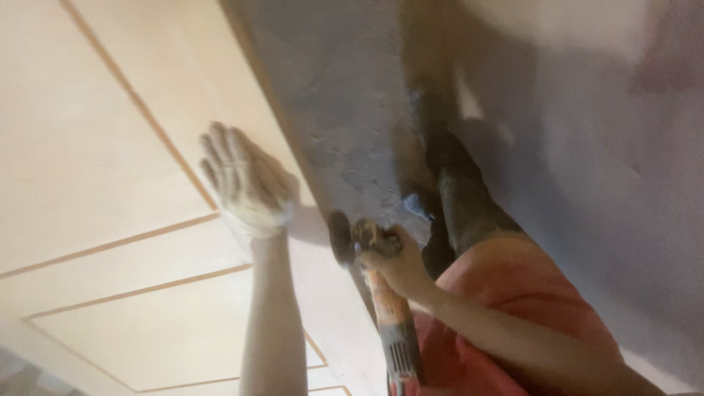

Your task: The person sands a wooden paneled door lying on the workshop floor using an angle grinder with a sanding disc, steadying the door with the other hand. They work along the door's edges and rails, repositioning around the door and resuming sanding on different sections.

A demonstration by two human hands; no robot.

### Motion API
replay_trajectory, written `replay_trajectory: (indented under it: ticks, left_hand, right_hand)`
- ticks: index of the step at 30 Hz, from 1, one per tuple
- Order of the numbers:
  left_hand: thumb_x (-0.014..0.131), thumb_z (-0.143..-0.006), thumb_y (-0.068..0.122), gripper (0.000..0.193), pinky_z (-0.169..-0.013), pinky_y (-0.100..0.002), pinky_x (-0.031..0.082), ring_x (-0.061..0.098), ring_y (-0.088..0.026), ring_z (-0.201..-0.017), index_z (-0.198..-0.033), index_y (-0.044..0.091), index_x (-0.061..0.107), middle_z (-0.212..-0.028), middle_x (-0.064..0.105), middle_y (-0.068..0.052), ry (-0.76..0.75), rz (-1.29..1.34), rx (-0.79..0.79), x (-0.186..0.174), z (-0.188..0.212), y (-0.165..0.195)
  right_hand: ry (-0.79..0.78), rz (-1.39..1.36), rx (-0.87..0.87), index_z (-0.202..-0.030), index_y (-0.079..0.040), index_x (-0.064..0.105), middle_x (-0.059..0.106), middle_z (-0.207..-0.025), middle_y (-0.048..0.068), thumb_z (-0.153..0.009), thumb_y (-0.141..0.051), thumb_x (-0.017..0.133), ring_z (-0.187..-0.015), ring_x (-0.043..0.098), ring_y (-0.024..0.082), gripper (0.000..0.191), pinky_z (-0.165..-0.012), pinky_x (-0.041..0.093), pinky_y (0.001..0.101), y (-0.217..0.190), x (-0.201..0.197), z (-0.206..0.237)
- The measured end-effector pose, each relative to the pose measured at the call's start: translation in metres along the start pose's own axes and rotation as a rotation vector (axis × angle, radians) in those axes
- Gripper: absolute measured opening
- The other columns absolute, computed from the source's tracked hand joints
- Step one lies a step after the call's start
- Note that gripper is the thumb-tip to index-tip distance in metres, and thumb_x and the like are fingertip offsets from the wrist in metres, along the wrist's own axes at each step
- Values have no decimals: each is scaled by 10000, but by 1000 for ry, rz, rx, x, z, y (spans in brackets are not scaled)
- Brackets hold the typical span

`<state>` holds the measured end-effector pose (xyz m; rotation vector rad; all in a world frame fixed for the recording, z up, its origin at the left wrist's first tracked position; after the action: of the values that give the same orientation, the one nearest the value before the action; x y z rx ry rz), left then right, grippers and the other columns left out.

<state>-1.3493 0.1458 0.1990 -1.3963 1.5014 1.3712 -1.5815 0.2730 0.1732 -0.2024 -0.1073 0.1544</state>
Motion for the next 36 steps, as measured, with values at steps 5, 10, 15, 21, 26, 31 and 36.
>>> replay_trajectory:
  ticks: [5,10,15,21,26,31,36]
  left_hand:
    - [444,-1105,56,469,-1349,-465,115,248,-339,-1590,-1548,-90,403,-1641,373,-231,-19,-72,19,-6,-26,5]
    - [424,-1108,79,478,-1357,-465,110,238,-371,-1576,-1548,-97,369,-1626,368,-261,38,72,51,10,-111,-18]
    - [407,-1109,103,475,-1349,-450,127,275,-350,-1574,-1542,-93,395,-1619,405,-237,34,55,63,34,-198,-57]
    - [423,-1107,116,461,-1340,-448,124,287,-325,-1560,-1507,-110,453,-1596,442,-226,51,-12,8,40,-222,-87]
    - [454,-1067,89,465,-1305,-457,125,336,-353,-1516,-1474,-133,499,-1551,504,-267,30,18,-67,37,-213,-94]
    - [479,-1062,50,456,-1306,-490,156,357,-411,-1508,-1459,-175,497,-1528,505,-319,-27,-10,-74,35,-206,-87]
    - [486,-1067,47,443,-1316,-489,167,360,-390,-1521,-1458,-161,495,-1519,518,-305,13,-45,-22,34,-210,-82]
  right_hand:
    - [-76,-67,-54,-1134,-14,483,667,-853,185,-731,-75,744,-669,684,250,484,-578,624,349,-77,17,-31]
    - [-92,-49,-123,-1152,5,497,681,-873,170,-767,-108,746,-668,713,221,472,-572,636,340,-136,29,-57]
    - [-112,-132,-141,-1141,30,492,670,-877,183,-781,-61,734,-664,712,220,443,-564,639,368,-183,43,-80]
    - [-64,-32,-148,-1162,9,448,659,-924,144,-786,-54,736,-703,720,219,477,-583,656,378,-257,63,-89]
    - [-131,34,-271,-1162,3,469,679,-852,163,-763,-89,751,-684,713,229,497,-592,658,350,-317,82,-98]
    - [-223,-22,-347,-1139,10,485,653,-815,142,-766,-111,764,-639,659,199,482,-552,611,341,-371,95,-106]
    - [-392,-89,-446,-1065,109,539,619,-765,141,-862,-150,758,-584,617,213,395,-518,578,366,-421,109,-122]
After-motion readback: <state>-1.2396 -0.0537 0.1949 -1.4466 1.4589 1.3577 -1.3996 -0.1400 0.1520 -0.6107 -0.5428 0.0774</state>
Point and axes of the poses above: each hand's wrist, its own z-axis away from the middle knuckle, its own x-axis out of the palm, y = z × x, the point moved 6 cm from there along -z, towards the middle knuckle
